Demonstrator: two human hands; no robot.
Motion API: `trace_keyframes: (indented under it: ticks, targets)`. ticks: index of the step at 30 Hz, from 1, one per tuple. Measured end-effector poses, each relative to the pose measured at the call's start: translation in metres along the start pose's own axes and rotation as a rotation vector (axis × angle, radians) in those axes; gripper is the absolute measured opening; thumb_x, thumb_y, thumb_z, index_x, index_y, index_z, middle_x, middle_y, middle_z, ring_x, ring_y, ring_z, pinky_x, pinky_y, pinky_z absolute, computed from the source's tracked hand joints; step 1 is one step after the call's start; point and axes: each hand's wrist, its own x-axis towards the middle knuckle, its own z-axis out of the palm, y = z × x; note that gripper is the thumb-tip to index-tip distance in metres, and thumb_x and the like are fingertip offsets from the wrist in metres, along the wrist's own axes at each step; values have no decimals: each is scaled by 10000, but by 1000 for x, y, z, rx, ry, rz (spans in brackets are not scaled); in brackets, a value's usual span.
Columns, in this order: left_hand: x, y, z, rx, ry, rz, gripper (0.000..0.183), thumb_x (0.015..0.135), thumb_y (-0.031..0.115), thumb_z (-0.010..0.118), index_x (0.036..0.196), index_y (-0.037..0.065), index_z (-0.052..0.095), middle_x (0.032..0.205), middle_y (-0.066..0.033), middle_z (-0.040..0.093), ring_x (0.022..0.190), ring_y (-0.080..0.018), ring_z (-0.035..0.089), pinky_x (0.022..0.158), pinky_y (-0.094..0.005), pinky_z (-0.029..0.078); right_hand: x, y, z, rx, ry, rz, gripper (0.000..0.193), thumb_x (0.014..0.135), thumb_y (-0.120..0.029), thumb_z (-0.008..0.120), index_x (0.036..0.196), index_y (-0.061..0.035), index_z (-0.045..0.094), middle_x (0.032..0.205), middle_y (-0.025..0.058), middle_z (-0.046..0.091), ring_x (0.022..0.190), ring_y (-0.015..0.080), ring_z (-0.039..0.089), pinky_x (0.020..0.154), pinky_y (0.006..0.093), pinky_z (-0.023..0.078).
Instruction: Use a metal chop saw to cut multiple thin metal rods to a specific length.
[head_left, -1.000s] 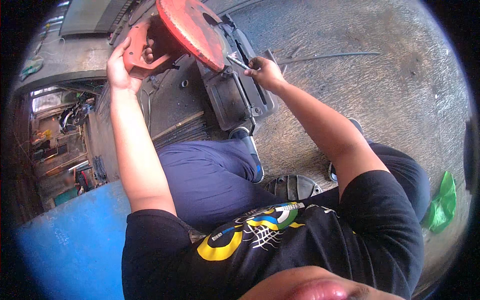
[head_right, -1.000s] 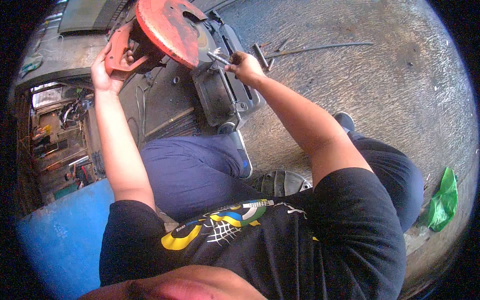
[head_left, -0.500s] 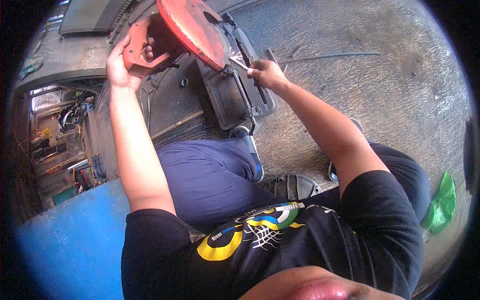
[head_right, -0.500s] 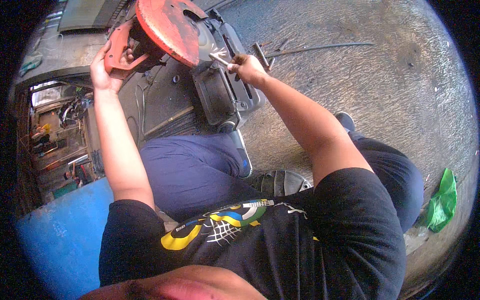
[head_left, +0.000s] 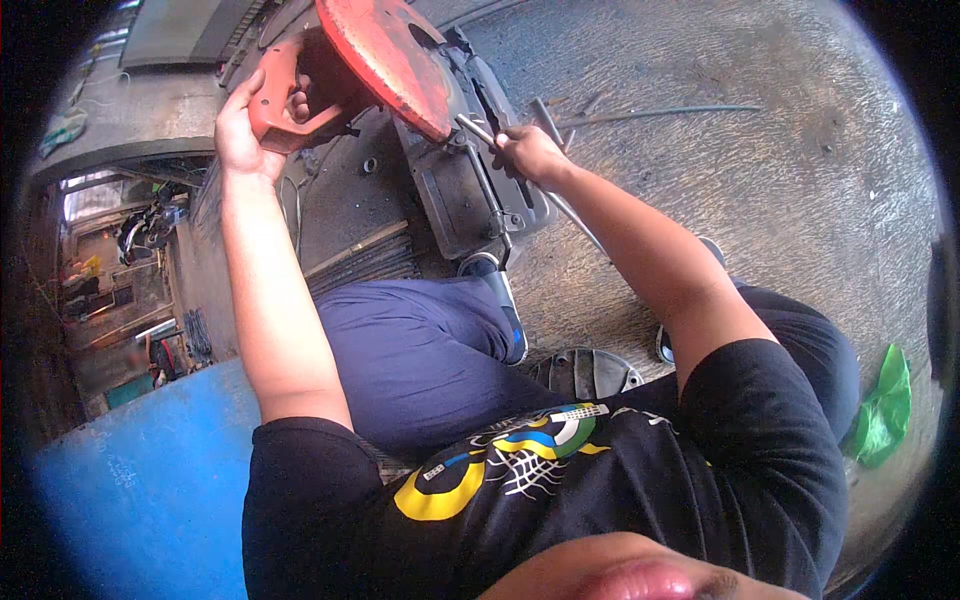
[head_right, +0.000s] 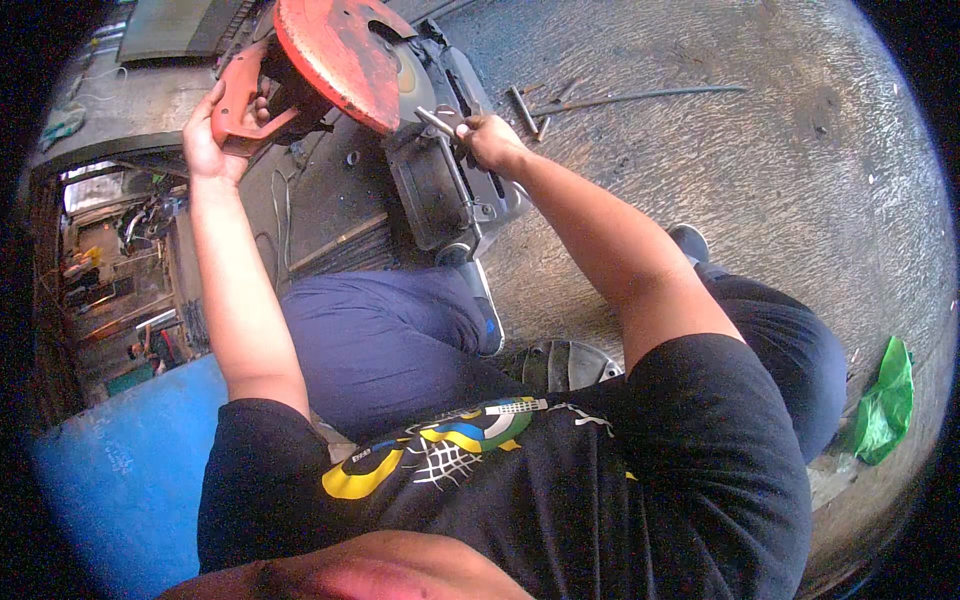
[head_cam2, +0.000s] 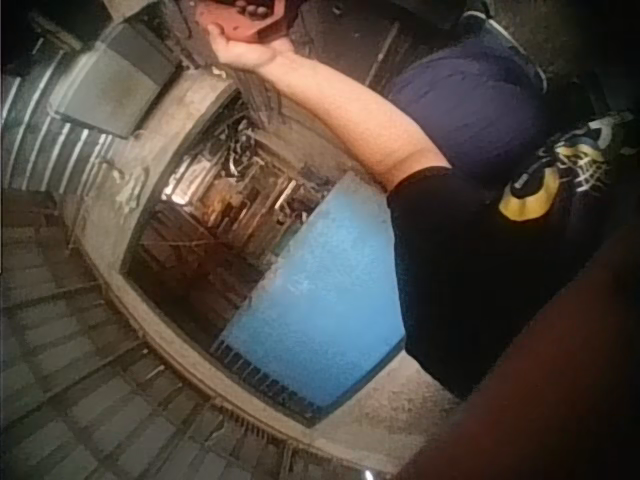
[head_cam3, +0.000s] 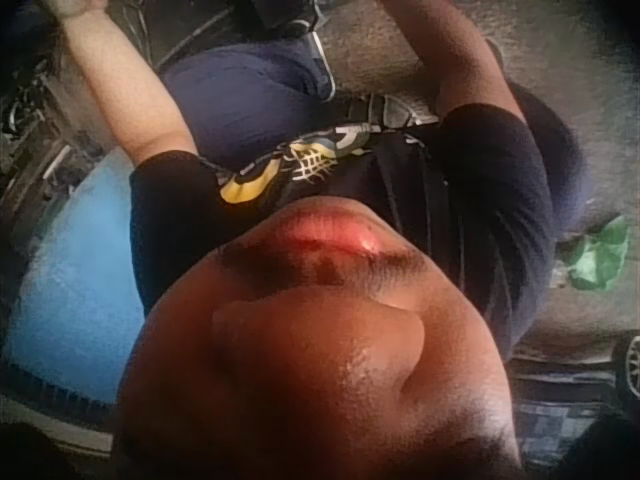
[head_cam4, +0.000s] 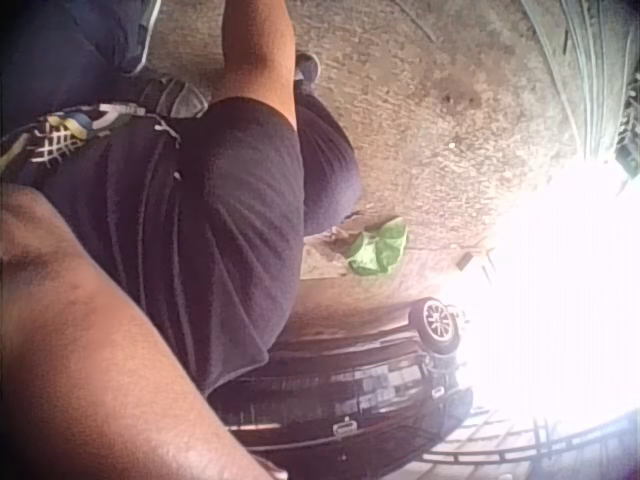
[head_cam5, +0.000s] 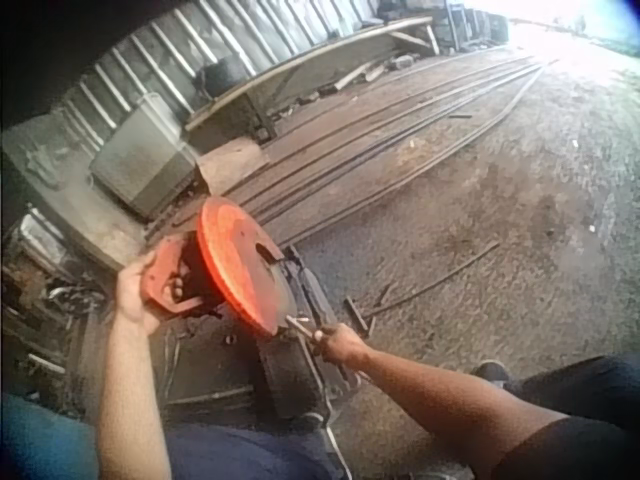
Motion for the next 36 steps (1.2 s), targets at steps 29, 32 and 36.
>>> trace_keyframes:
  ticks: [29,32,36]
  targets:
    - [-99,13,108,566,-186,806,327,836,141,582,1125,7,508,1077,-144,583,790,-233,589,713,-365,500,-222,-256,12,570,-289,-658,201,961,-258,459,946,-61,498,704,51,504,541,137,434,497,264,372]
    - [-151,4,144,665,-564,747,218,914,163,538,1066,7,553,964,-109,638,879,-197,621,755,-332,498,-259,-283,30,457,-285,-768,204,964,-278,438,952,-77,470,748,58,473,574,153,431,532,270,370]
    - [-193,2,169,690,-487,703,191,934,146,518,1042,-4,565,947,-102,649,896,-172,635,766,-309,498,-291,-294,51,403,-335,-846,174,956,-251,466,974,-78,466,785,56,475,625,149,449,577,272,395]
